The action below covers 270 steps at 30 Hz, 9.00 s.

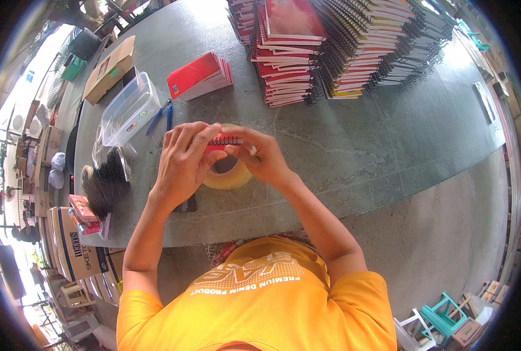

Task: The person threads wire coils through the punched edges of notebook covers and paper stacks, using a small rubber piece to help grip the wire, and then places the assembled notebooks onto a stack.

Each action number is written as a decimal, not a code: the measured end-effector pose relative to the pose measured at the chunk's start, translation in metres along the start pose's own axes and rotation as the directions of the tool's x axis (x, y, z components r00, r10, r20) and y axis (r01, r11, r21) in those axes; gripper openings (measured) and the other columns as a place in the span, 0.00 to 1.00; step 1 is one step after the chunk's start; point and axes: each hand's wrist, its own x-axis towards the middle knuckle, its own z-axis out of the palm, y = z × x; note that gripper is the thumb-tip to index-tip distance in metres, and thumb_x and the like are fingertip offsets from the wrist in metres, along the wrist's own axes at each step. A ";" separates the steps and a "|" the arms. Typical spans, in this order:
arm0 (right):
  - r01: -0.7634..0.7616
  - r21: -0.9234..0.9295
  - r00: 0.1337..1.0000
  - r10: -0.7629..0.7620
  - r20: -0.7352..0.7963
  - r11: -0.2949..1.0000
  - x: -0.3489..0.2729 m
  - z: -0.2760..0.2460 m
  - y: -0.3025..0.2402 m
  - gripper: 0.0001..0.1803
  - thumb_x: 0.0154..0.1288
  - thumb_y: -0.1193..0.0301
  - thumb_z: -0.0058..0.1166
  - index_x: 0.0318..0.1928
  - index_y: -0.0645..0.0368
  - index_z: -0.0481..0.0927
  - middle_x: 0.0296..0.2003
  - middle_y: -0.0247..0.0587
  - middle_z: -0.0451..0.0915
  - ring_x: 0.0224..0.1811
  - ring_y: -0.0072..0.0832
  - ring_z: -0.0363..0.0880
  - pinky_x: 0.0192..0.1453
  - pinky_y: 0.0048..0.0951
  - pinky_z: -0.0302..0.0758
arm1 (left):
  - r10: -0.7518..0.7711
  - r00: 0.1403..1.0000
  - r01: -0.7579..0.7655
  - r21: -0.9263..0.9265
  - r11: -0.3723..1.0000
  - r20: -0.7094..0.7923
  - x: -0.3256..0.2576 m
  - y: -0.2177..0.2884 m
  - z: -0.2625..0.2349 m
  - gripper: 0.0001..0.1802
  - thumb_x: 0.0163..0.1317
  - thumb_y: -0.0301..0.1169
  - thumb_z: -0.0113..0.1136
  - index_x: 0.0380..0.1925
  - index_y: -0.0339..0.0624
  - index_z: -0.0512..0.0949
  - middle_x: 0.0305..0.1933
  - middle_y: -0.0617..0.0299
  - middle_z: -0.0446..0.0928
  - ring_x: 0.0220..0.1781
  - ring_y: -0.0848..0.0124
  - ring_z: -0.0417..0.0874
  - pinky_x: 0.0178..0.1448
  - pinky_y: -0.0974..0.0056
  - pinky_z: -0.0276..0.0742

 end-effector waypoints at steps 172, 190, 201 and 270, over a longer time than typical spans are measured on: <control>0.364 -0.731 0.926 -0.138 0.352 0.577 0.059 0.075 -0.026 0.04 0.53 0.67 0.58 0.31 0.48 0.81 0.27 0.31 0.81 0.30 0.31 0.80 0.36 0.34 0.69 | -0.843 0.513 0.703 -0.643 0.304 0.163 -0.061 -0.031 -0.004 0.08 0.62 0.31 0.56 0.35 0.37 0.78 0.24 0.58 0.75 0.24 0.69 0.76 0.29 0.67 0.71; 0.339 -0.626 0.924 -0.125 0.361 0.702 0.068 0.077 -0.019 0.15 0.55 0.67 0.59 0.43 0.53 0.74 0.37 0.38 0.81 0.41 0.36 0.80 0.45 0.37 0.70 | -0.385 0.899 0.305 -0.333 0.892 -0.207 -0.063 -0.069 -0.027 0.09 0.56 0.31 0.61 0.33 0.36 0.79 0.31 0.52 0.79 0.36 0.58 0.80 0.41 0.59 0.75; 0.428 -0.557 0.899 -0.270 0.346 0.712 0.063 0.086 -0.026 0.11 0.52 0.74 0.57 0.38 0.54 0.76 0.31 0.36 0.79 0.37 0.37 0.79 0.42 0.37 0.72 | -0.803 0.589 0.782 -0.311 0.540 0.087 -0.097 -0.164 0.006 0.30 0.42 0.27 0.69 0.49 0.45 0.71 0.42 0.44 0.76 0.48 0.47 0.77 0.53 0.53 0.73; -0.084 0.358 0.994 0.054 0.094 0.930 0.021 0.026 0.028 0.19 0.59 0.90 0.44 0.49 0.64 0.77 0.50 0.42 0.78 0.52 0.25 0.74 0.56 0.27 0.72 | -0.208 0.978 0.204 -0.155 0.967 -0.009 -0.024 -0.019 -0.004 0.19 0.50 0.25 0.63 0.44 0.52 0.80 0.34 0.58 0.73 0.35 0.62 0.77 0.41 0.60 0.75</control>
